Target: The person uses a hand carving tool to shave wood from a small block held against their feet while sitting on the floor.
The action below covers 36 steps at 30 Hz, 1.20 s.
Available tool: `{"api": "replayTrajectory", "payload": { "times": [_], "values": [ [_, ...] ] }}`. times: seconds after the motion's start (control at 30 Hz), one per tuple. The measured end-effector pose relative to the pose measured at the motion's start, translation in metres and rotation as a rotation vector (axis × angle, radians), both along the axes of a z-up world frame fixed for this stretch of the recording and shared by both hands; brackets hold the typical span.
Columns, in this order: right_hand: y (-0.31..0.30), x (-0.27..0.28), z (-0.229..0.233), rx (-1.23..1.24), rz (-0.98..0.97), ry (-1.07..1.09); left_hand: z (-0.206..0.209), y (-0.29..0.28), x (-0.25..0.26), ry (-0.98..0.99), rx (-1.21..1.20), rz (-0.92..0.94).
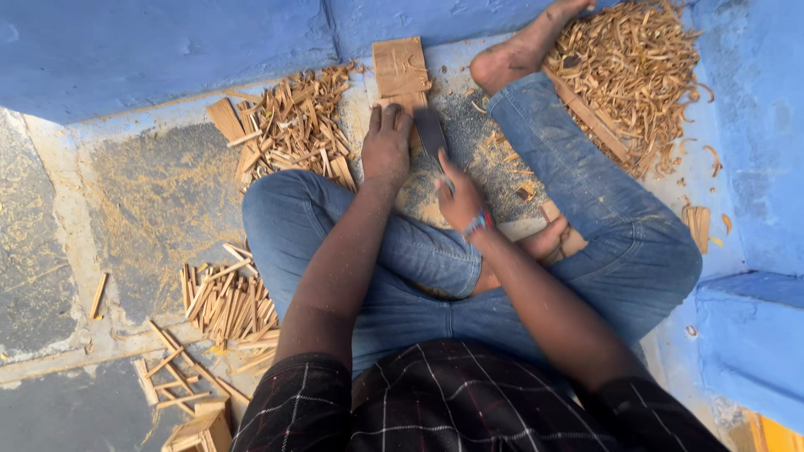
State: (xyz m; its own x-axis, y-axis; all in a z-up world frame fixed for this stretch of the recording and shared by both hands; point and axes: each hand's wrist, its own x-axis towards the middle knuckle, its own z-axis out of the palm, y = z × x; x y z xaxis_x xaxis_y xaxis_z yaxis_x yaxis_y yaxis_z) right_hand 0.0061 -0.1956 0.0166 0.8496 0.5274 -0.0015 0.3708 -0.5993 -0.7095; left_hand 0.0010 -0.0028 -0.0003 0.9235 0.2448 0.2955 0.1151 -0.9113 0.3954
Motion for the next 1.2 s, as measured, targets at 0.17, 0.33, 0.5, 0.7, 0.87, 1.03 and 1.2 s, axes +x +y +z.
{"api": "replayTrajectory", "payload": {
  "times": [0.17,0.33,0.5,0.7,0.87,1.03,1.2],
  "values": [
    [-0.038,-0.039,0.004,0.036,-0.006,0.064,-0.002,-0.006,-0.001,-0.059,0.066,-0.013],
    [-0.029,-0.035,0.021,-0.013,-0.023,0.023,0.01,-0.005,-0.001,-0.01,0.027,-0.052],
    [-0.025,-0.026,0.018,-0.105,-0.088,0.267,0.005,-0.011,0.002,0.047,-0.059,0.112],
    [-0.009,-0.007,0.008,0.087,0.009,0.075,-0.007,-0.011,0.007,0.144,-0.293,0.187],
    [0.012,0.015,0.009,-0.058,-0.024,0.109,-0.032,-0.007,0.005,0.037,-0.455,0.163],
    [0.004,0.019,-0.007,0.105,0.094,-0.081,-0.068,0.002,0.02,0.216,-0.378,0.133],
    [-0.026,0.004,-0.013,0.144,0.032,0.314,-0.087,-0.004,0.04,0.303,-0.487,0.082]
  ]
}}
